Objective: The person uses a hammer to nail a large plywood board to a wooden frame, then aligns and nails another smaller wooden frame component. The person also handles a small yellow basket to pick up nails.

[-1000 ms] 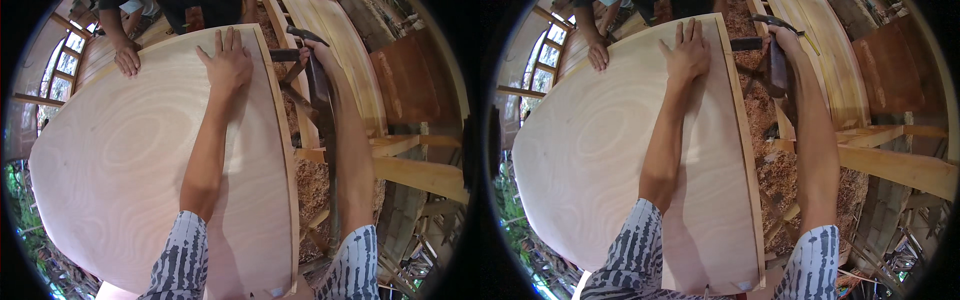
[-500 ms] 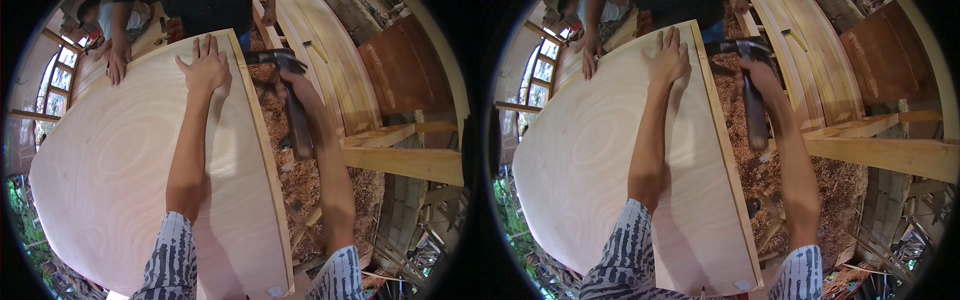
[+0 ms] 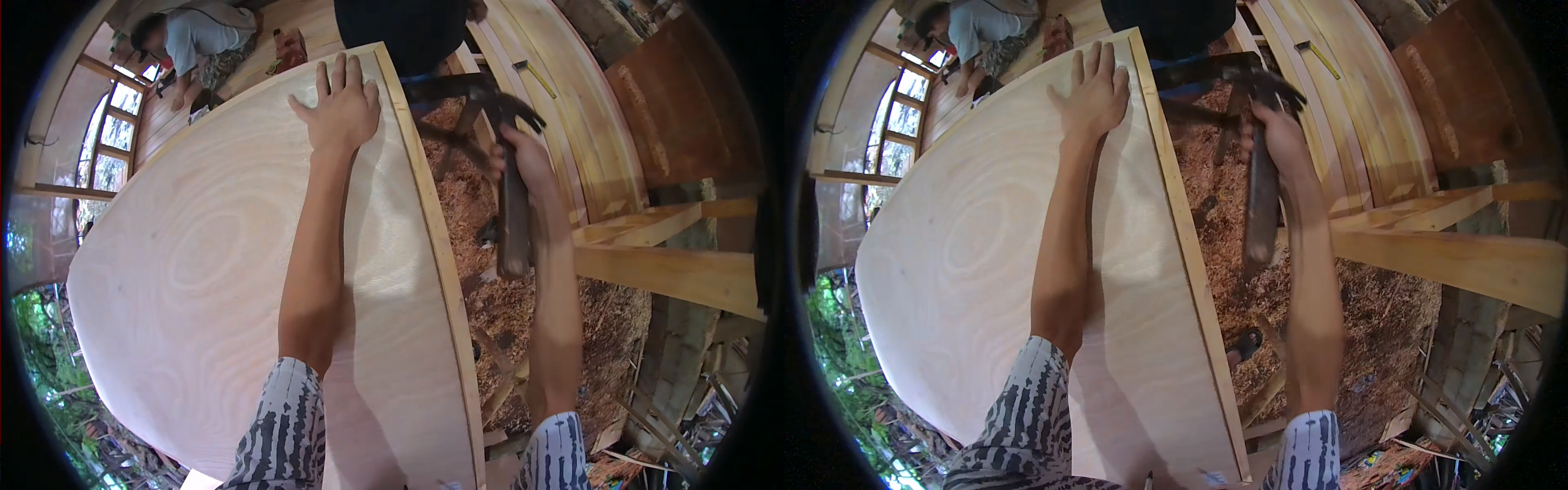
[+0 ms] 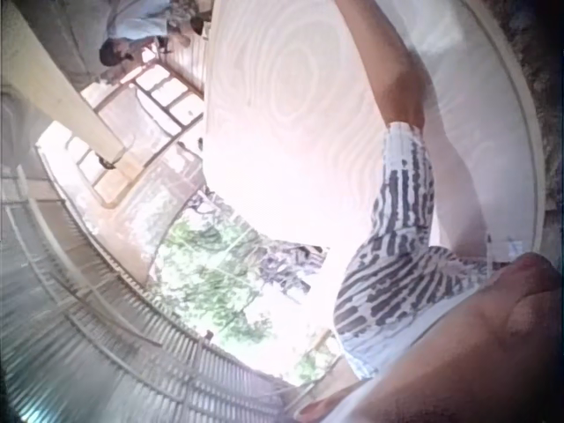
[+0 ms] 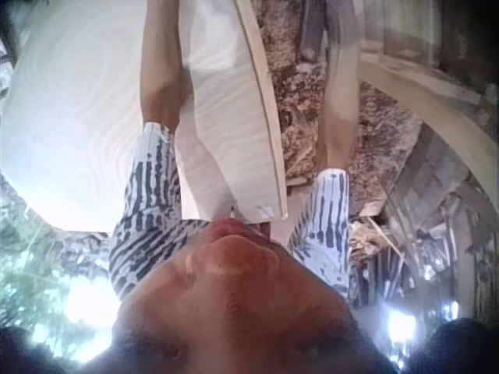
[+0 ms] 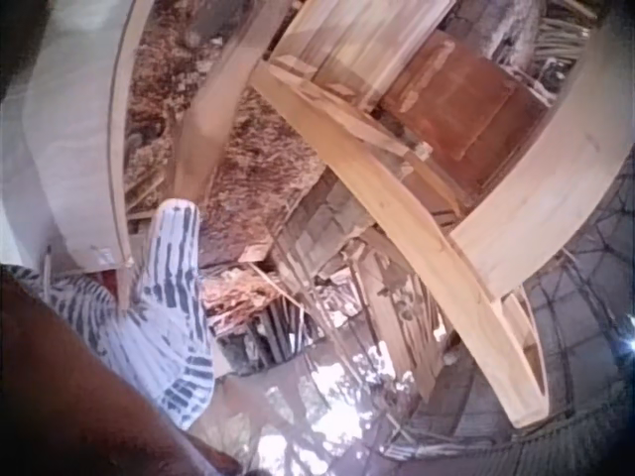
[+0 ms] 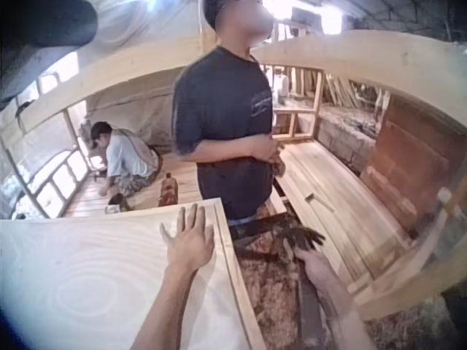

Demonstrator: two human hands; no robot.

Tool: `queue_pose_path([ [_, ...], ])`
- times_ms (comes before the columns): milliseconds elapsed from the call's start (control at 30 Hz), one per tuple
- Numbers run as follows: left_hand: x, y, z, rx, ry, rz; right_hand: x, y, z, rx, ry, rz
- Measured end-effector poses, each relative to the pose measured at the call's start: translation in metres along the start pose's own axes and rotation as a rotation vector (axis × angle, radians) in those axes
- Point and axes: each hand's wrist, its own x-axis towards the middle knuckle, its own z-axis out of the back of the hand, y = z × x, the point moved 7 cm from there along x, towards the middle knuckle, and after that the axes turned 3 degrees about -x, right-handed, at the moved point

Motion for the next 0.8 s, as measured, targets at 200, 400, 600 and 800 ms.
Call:
queue_pose_path([
  [200, 0.009, 0.006, 0.002, 0.030, -0.056, -0.035, 0.006, 0.013, -0.089, -0.106, 0.171, -0.002],
  [400, 0.006, 0.016, 0.012, 0.013, -0.071, -0.019, -0.063, -0.012, -0.061, -0.027, 0.134, -0.057],
  [600, -0.005, 0.012, 0.014, 0.004, -0.054, -0.017, -0.197, -0.064, -0.004, 0.085, -0.120, -0.239],
  [800, 0.015, 0.012, 0.041, -0.015, -0.157, -0.018, -0.239, -0.085, 0.001, 0.054, -0.133, -0.234],
])
